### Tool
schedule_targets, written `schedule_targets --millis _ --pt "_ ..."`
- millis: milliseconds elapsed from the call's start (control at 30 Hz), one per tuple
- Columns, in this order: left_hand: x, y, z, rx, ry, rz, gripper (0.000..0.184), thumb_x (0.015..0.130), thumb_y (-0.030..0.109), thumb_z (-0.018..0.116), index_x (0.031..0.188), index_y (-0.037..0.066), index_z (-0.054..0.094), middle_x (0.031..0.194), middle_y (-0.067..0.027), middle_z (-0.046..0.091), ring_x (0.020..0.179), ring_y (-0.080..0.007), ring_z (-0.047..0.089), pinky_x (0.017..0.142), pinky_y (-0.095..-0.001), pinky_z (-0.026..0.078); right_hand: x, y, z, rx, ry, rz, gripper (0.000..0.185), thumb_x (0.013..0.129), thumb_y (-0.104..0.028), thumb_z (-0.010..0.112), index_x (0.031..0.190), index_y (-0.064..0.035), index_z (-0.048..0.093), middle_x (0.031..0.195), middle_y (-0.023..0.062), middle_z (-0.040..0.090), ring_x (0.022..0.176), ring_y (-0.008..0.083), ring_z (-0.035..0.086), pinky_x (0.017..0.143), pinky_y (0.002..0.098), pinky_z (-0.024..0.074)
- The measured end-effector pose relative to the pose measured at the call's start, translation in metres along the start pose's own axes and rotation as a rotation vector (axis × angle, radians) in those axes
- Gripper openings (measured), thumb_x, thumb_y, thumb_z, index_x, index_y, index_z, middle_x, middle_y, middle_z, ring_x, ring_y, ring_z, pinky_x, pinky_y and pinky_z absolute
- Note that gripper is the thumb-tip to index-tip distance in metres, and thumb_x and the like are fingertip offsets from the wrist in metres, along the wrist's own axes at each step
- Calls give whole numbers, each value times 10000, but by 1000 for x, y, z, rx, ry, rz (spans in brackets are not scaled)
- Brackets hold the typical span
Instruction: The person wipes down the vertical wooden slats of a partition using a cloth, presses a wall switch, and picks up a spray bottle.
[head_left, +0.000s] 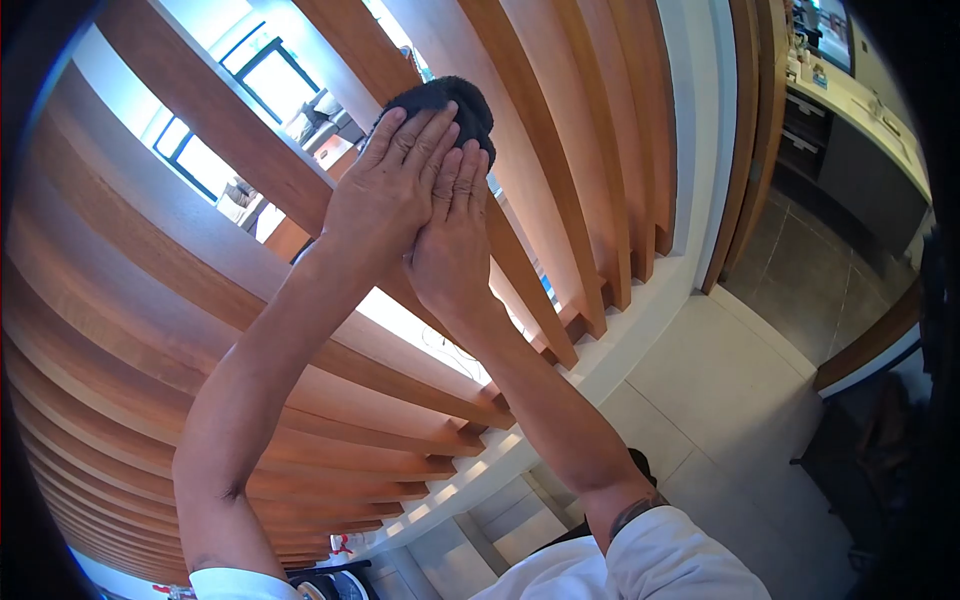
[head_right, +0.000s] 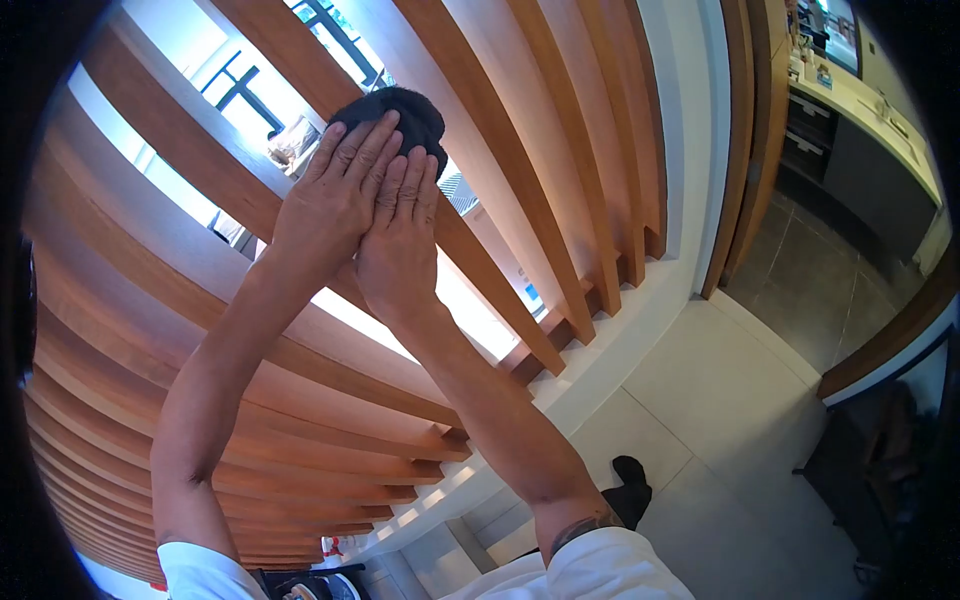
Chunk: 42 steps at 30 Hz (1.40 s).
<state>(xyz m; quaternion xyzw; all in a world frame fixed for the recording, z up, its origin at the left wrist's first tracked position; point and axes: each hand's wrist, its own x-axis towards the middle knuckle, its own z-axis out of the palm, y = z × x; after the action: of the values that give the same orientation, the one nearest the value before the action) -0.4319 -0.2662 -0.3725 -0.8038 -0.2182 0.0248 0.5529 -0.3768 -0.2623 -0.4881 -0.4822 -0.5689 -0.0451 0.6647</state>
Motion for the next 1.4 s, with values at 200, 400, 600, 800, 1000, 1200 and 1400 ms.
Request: schedule_targets --millis 200,400,600,800,1000,1200,1400 --pt "-4 30 12 -32 -32 8 537 895 201 543 1409 48 510 1539 -111 392 1416 -242 367 1220 -444 166 -25 13 -7 41 -30 52 854 851 -125 658 1472 170 150 1525 401 139 1445 542 96 1201 535 152" --pt "-5 67 26 -59 -140 32 598 887 228 550 1453 62 452 1579 -108 316 1435 -251 322 1223 -466 136 -56 33 -8 113 25 107 790 835 -118 650 1421 217 239 1488 423 216 1420 561 175 1184 551 206" --pt "-15 110 42 -75 -198 64 586 898 243 521 1452 66 451 1590 -86 294 1391 -225 384 1215 -454 165 -99 57 -4 73 -29 154 825 825 -83 655 1438 210 188 1503 419 175 1429 554 148 1192 546 199" --pt "-34 162 64 -80 -339 171 629 909 274 521 1496 93 387 1569 -60 340 1441 -227 309 1231 -473 56 -153 79 2 56 -126 280 832 832 -59 630 1450 203 139 1517 410 138 1434 548 133 1194 547 198" --pt "-47 216 86 -153 -441 285 619 906 242 496 1493 79 386 1578 -65 321 1415 -195 349 1229 -475 68 -208 109 9 3 -193 375 760 872 -81 577 1445 200 163 1511 406 160 1430 548 149 1186 555 223" --pt "-52 266 103 -172 -497 363 626 931 228 457 1522 71 320 1575 -46 327 1444 -194 306 1226 -499 15 -249 138 11 -76 -256 377 701 886 -112 547 1428 197 229 1490 401 229 1417 545 199 1184 566 223" --pt "-74 326 135 423 -341 512 668 953 246 432 1552 50 212 1618 -33 226 1498 -208 185 1221 -500 -46 -288 166 10 -61 -328 439 671 889 -141 543 1417 183 282 1471 407 263 1418 546 183 1192 557 206"
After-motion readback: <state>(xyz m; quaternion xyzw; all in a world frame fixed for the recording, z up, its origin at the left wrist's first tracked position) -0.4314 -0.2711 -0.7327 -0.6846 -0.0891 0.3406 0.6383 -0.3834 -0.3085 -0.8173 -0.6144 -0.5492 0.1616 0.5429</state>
